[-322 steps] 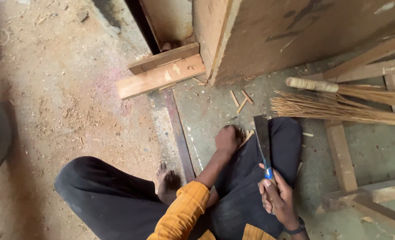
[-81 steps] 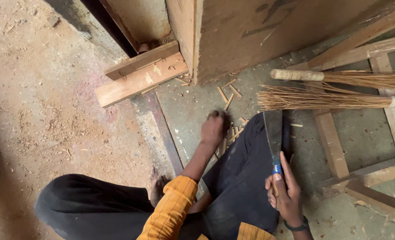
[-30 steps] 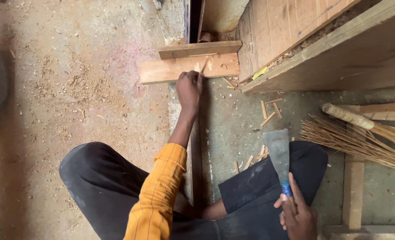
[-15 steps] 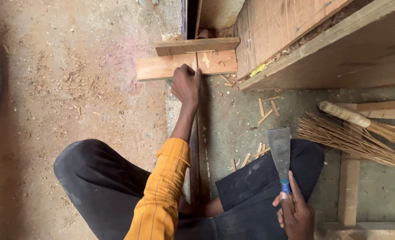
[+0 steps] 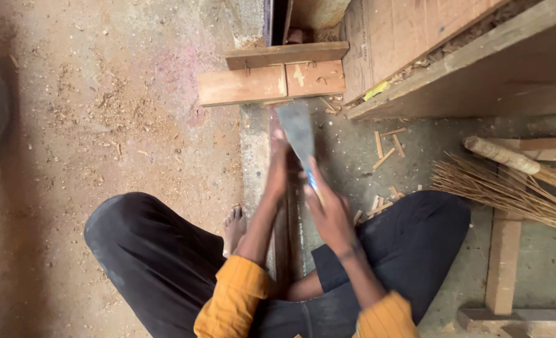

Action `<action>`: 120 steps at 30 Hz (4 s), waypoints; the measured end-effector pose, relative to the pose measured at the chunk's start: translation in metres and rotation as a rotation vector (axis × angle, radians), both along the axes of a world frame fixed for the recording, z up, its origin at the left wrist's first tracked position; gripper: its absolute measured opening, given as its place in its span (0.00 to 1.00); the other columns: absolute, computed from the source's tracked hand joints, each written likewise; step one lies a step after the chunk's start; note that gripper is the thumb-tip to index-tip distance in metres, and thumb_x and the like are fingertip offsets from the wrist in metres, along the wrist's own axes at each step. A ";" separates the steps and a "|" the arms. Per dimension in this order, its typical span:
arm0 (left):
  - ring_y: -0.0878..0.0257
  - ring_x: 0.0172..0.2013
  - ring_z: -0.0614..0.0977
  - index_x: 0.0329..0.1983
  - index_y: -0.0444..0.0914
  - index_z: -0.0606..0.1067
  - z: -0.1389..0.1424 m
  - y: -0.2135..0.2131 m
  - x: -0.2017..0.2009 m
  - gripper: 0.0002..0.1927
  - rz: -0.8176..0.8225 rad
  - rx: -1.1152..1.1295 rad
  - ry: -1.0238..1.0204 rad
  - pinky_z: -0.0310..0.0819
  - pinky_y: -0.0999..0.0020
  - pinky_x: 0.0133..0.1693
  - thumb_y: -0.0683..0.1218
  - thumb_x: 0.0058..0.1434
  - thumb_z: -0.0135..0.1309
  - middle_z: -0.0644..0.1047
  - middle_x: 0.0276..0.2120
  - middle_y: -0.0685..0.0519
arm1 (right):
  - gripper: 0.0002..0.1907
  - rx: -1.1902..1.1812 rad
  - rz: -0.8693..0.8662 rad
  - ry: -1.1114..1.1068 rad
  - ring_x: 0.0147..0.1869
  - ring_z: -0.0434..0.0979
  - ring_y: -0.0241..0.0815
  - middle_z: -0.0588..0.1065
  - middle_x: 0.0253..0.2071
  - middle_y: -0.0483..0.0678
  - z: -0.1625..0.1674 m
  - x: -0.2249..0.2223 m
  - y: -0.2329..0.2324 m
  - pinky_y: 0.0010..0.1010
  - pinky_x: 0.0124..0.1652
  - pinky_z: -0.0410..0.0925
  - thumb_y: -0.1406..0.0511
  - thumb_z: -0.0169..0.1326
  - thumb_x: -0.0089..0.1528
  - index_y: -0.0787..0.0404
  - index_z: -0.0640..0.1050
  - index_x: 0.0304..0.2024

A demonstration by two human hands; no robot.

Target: The person sits cross-legged on the floor and carves a wooden plank with a wide chisel, shaving off chips. They periodically pick up small wood pieces from the floor and clear shavings from the plank surface between cuts.

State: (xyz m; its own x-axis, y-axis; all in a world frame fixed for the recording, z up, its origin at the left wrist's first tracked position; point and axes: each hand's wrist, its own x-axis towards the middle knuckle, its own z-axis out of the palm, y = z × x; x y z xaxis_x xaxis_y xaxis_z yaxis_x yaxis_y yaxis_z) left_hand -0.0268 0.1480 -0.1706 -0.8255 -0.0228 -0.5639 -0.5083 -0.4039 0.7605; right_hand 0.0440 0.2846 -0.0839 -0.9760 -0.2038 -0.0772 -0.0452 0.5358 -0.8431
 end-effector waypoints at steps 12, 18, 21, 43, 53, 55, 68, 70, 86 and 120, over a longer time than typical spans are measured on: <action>0.57 0.21 0.78 0.37 0.33 0.71 -0.012 0.011 0.000 0.25 0.112 0.211 0.052 0.74 0.63 0.26 0.58 0.75 0.36 0.75 0.22 0.46 | 0.38 0.107 -0.025 0.005 0.62 0.69 0.67 0.69 0.63 0.63 -0.061 -0.034 -0.034 0.53 0.51 0.69 0.75 0.47 0.62 0.52 0.59 0.74; 0.58 0.20 0.78 0.33 0.34 0.71 -0.025 0.012 -0.003 0.26 0.113 0.143 0.025 0.73 0.64 0.26 0.58 0.74 0.36 0.76 0.20 0.47 | 0.38 0.095 -0.009 0.025 0.66 0.66 0.67 0.66 0.67 0.63 -0.059 -0.039 -0.038 0.51 0.56 0.68 0.75 0.47 0.61 0.55 0.58 0.74; 0.59 0.21 0.77 0.31 0.35 0.72 -0.036 0.011 -0.013 0.27 0.135 0.096 0.056 0.72 0.65 0.25 0.59 0.75 0.36 0.75 0.19 0.48 | 0.38 0.075 -0.022 -0.015 0.69 0.64 0.66 0.64 0.70 0.62 -0.056 -0.047 -0.043 0.49 0.58 0.68 0.76 0.46 0.62 0.55 0.58 0.74; 0.60 0.21 0.79 0.30 0.35 0.73 -0.019 0.011 -0.015 0.27 0.047 -0.019 0.148 0.73 0.65 0.26 0.57 0.75 0.37 0.76 0.20 0.48 | 0.40 0.051 -0.041 0.054 0.73 0.65 0.63 0.63 0.72 0.62 -0.039 -0.038 -0.045 0.44 0.64 0.66 0.77 0.45 0.63 0.54 0.56 0.77; 0.59 0.18 0.76 0.28 0.35 0.71 -0.044 0.011 -0.013 0.27 0.129 0.111 0.070 0.71 0.65 0.23 0.59 0.75 0.39 0.74 0.17 0.49 | 0.40 0.074 -0.001 0.058 0.73 0.62 0.64 0.61 0.73 0.60 -0.045 -0.040 -0.047 0.46 0.63 0.66 0.77 0.47 0.61 0.55 0.57 0.75; 0.59 0.18 0.77 0.28 0.35 0.71 -0.047 0.013 -0.015 0.27 0.148 0.087 0.067 0.71 0.65 0.22 0.59 0.75 0.40 0.73 0.17 0.49 | 0.38 0.073 -0.011 -0.017 0.73 0.62 0.64 0.62 0.72 0.59 -0.048 -0.042 -0.046 0.46 0.62 0.67 0.76 0.48 0.63 0.54 0.57 0.76; 0.58 0.18 0.78 0.29 0.35 0.71 -0.075 -0.004 -0.079 0.27 0.154 0.032 0.107 0.72 0.63 0.23 0.60 0.73 0.42 0.74 0.18 0.49 | 0.38 0.053 0.005 0.006 0.73 0.61 0.66 0.61 0.73 0.60 -0.065 -0.100 -0.062 0.48 0.64 0.65 0.74 0.47 0.65 0.53 0.54 0.77; 0.58 0.18 0.78 0.28 0.34 0.72 -0.078 -0.008 -0.091 0.28 0.138 0.027 0.107 0.72 0.62 0.23 0.60 0.73 0.42 0.75 0.18 0.48 | 0.37 0.029 -0.013 0.032 0.73 0.61 0.66 0.61 0.73 0.60 -0.069 -0.106 -0.066 0.48 0.64 0.65 0.73 0.46 0.65 0.53 0.54 0.76; 0.59 0.20 0.77 0.26 0.33 0.74 -0.035 0.014 -0.019 0.28 0.099 -0.099 0.167 0.71 0.62 0.25 0.58 0.74 0.42 0.76 0.19 0.48 | 0.40 -0.022 -0.007 0.100 0.76 0.62 0.62 0.62 0.73 0.62 -0.046 -0.039 -0.042 0.44 0.67 0.63 0.77 0.44 0.61 0.56 0.56 0.76; 0.38 0.35 0.80 0.38 0.30 0.76 0.004 -0.027 -0.135 0.08 0.077 -1.175 0.547 0.71 0.47 0.37 0.39 0.56 0.59 0.79 0.33 0.36 | 0.34 -0.539 -0.325 -0.645 0.15 0.58 0.28 0.65 0.22 0.41 -0.018 0.020 0.007 0.22 0.14 0.57 0.61 0.45 0.69 0.47 0.54 0.77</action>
